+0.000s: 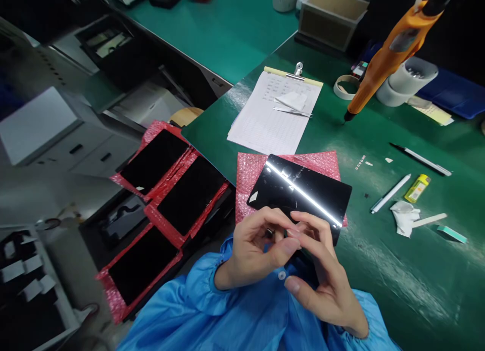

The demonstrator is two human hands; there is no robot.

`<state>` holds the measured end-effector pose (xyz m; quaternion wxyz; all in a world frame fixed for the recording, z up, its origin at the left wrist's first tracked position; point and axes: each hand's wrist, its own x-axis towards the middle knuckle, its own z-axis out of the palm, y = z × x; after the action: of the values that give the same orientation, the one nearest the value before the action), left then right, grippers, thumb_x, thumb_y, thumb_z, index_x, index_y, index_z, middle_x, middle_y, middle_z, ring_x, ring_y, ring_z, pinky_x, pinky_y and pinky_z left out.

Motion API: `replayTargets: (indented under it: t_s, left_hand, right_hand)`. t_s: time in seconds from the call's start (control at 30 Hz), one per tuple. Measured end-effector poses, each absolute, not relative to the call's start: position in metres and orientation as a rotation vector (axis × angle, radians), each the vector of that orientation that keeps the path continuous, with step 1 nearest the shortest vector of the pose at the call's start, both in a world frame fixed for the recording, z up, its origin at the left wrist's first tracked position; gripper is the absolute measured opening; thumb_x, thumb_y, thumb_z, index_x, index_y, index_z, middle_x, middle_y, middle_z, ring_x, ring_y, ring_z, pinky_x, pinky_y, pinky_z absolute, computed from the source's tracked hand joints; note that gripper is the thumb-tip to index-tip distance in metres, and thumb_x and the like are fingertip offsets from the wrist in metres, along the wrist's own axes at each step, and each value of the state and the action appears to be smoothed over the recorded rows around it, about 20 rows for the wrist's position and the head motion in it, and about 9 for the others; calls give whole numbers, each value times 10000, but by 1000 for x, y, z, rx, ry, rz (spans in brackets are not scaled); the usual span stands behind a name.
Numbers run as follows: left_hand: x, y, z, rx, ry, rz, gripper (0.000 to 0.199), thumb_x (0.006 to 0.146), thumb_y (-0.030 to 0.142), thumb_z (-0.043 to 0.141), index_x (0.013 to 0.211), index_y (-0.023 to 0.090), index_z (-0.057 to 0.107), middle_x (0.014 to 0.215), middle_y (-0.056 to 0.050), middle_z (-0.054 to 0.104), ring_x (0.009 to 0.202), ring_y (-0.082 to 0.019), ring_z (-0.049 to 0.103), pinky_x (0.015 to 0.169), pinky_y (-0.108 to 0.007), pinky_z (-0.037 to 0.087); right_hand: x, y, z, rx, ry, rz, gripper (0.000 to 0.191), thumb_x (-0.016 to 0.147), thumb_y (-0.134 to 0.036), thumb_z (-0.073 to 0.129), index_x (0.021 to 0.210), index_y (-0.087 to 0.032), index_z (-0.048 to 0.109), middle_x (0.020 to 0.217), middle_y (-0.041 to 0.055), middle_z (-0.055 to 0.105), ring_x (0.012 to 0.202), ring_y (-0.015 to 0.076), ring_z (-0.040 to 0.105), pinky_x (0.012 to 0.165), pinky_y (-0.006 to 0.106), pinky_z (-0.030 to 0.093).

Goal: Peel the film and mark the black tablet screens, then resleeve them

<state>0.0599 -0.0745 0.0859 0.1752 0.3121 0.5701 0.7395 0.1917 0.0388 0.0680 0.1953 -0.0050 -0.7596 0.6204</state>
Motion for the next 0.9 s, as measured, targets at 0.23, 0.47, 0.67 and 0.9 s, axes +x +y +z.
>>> replayTargets:
  t_s: [0.23,0.47,0.67,0.9]
  left_hand:
    - [66,-73,90,822,1500,2132,99,1056,320,790,1060,221,784,862,-25,779,623,-103,628,556,-202,532]
    - [69,-69,94,782,1375,2154,69,1071,281,769,1074,213,761,849,-22,763,697,-125,709,608,-210,582]
    - [70,-67,93,776,1306,2152,76,1083,287,746,1048,221,734,812,3,703,674,-108,659,613,-204,562]
    - [68,-64,96,700,1280,2137,263,1091,355,739,885,215,657,707,29,626,504,-68,506,436,-153,413]
  right_hand:
    - [194,38,70,-16,-2100,1798,571,1147,-456,641,1694,-389,491,1649,117,461,1483,337,567,1184,535,605]
    - [197,36,72,17,-2036,1873,604,1170,-534,578,1736,-381,431,1659,113,395,1534,312,534,1221,480,585]
    - [198,35,73,-16,-2065,1818,583,1164,-516,596,1717,-381,468,1630,124,442,1468,340,575,1139,505,626]
    - [199,33,72,-48,-2129,1673,576,1159,-457,609,1718,-411,477,1632,106,468,1415,324,572,1110,514,617]
